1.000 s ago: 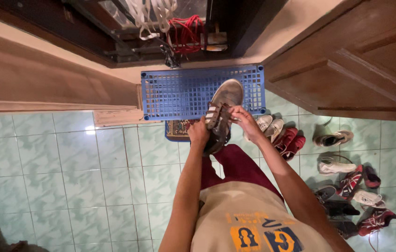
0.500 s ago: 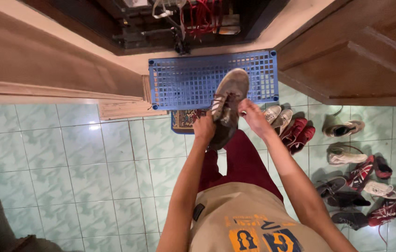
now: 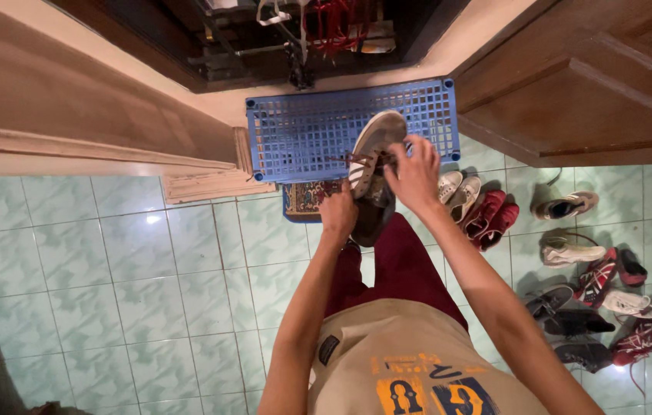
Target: The person unlaces and relaces several pairs of shoes one by one. They remove the laces from each shoe, place the laces on a nearby door frame, then re-lace the same shoe before moving to the next pair.
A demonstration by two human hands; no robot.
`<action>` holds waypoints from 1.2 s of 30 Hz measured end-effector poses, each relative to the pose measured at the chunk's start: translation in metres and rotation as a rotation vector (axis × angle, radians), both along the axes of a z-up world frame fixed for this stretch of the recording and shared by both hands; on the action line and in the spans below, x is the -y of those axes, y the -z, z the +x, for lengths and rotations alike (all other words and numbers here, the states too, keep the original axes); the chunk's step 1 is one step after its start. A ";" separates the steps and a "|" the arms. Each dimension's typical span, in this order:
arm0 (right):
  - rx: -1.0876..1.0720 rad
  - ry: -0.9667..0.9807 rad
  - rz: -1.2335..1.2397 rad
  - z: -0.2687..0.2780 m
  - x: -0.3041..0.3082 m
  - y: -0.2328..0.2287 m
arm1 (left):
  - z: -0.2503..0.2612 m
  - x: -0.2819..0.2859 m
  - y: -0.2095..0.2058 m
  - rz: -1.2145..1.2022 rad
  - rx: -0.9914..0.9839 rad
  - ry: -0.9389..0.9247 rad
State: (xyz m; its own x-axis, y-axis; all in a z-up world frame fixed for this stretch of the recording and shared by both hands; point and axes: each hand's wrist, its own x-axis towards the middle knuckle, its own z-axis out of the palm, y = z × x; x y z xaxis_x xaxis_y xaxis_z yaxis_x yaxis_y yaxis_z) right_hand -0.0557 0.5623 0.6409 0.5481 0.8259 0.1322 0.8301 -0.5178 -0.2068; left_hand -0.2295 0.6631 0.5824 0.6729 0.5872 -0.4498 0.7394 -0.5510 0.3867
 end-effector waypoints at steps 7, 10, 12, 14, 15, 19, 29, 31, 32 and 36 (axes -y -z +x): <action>-0.320 -0.141 -0.267 -0.007 -0.020 0.001 | 0.007 -0.003 0.014 -0.055 -0.001 -0.052; -0.682 -0.025 -0.035 -0.002 -0.014 0.023 | 0.005 -0.006 0.037 -0.036 -0.015 -0.036; -1.035 0.081 0.240 0.001 -0.006 0.035 | 0.009 -0.013 0.059 -0.042 -0.041 -0.055; -1.410 0.278 0.479 0.002 0.016 0.043 | 0.006 -0.008 0.083 -0.052 -0.072 -0.088; -1.589 0.375 0.610 0.005 0.022 0.046 | 0.007 -0.012 0.094 -0.041 -0.083 -0.111; -1.893 0.459 1.173 0.022 0.050 0.059 | 0.002 -0.025 0.137 -0.037 -0.130 -0.157; -1.134 0.614 -0.176 0.027 -0.006 0.107 | 0.030 -0.007 0.210 0.015 -0.126 -0.171; -0.631 0.271 -0.136 0.023 -0.024 0.113 | 0.032 -0.004 0.211 0.000 -0.137 -0.169; -0.379 0.096 -0.114 0.021 -0.030 0.117 | 0.032 -0.001 0.208 -0.030 -0.169 -0.166; -0.340 -0.021 -0.167 0.016 -0.057 0.145 | 0.033 -0.010 0.188 -0.123 -0.235 -0.187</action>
